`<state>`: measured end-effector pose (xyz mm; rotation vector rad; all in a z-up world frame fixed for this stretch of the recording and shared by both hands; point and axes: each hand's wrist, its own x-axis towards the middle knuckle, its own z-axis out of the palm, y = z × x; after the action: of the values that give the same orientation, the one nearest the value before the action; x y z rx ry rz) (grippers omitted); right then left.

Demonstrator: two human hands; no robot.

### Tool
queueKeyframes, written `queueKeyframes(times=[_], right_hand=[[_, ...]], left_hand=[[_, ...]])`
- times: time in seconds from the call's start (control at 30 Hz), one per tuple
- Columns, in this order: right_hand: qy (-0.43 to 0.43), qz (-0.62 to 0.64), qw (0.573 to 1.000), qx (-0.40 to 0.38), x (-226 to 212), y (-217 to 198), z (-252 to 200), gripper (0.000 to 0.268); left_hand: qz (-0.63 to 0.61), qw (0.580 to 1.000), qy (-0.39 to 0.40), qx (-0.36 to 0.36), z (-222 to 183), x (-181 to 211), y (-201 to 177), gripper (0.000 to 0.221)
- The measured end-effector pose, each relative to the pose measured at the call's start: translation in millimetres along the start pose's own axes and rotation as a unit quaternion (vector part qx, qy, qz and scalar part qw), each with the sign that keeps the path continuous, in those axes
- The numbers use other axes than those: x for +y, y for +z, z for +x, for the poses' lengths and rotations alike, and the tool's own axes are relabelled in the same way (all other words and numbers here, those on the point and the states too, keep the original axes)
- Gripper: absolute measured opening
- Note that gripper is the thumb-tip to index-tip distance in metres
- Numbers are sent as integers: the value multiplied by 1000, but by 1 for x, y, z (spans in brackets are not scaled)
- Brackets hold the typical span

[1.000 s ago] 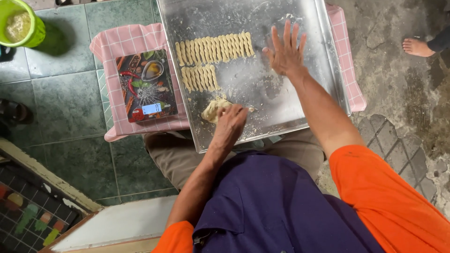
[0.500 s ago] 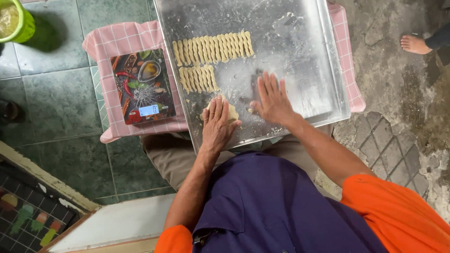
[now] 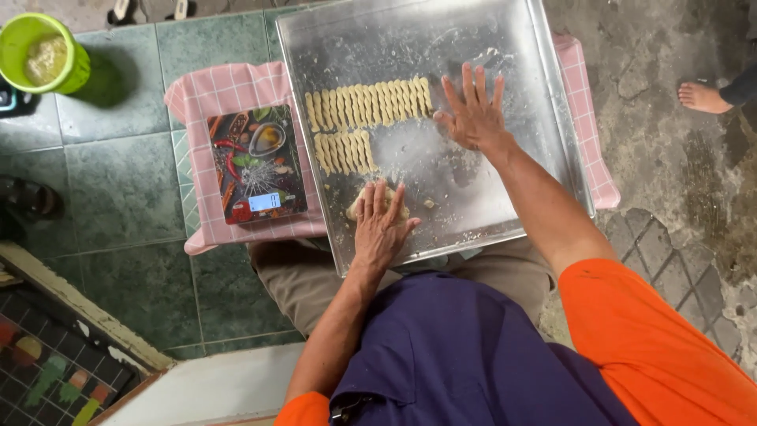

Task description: Rolling and braiding dough strips to create individual snacks on a tray.

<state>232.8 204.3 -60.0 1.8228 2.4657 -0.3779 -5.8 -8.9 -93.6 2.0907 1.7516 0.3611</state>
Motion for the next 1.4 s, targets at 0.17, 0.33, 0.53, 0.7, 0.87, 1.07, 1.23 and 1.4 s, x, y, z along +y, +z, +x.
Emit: queueKeyframes(times=[0.17,0.33,0.53,0.7,0.87,1.07,1.23,1.4], right_hand=[[-9,-8,999,46,-7,-2,13,80],[-90,-8,985,150,-26,33,-42,85],[-104,-30,994,21,-52,54,-110,96],[-138,-46,963,226,-35,64,-75,83],[-67,-54,992,89,-3,34,-13,84],[21,19,999,30,6,8,32,79],[-9,-21,997,-70,-33,-13,-3,91],[-71,-104,987,-103,-66,-4,-81,87]], left_hand=[[-1,1000,-7,-15,2,1,-3,82],[1,1000,-5,-21,2,2,-5,78],[-14,999,-13,-40,2,2,-7,81],[-10,999,-5,-36,0,0,-6,79],[52,997,41,36,-1,-14,23,76],[15,998,-4,-61,6,-8,11,79],[18,996,-24,-87,8,-7,10,80],[16,997,-11,-69,8,-10,15,83]])
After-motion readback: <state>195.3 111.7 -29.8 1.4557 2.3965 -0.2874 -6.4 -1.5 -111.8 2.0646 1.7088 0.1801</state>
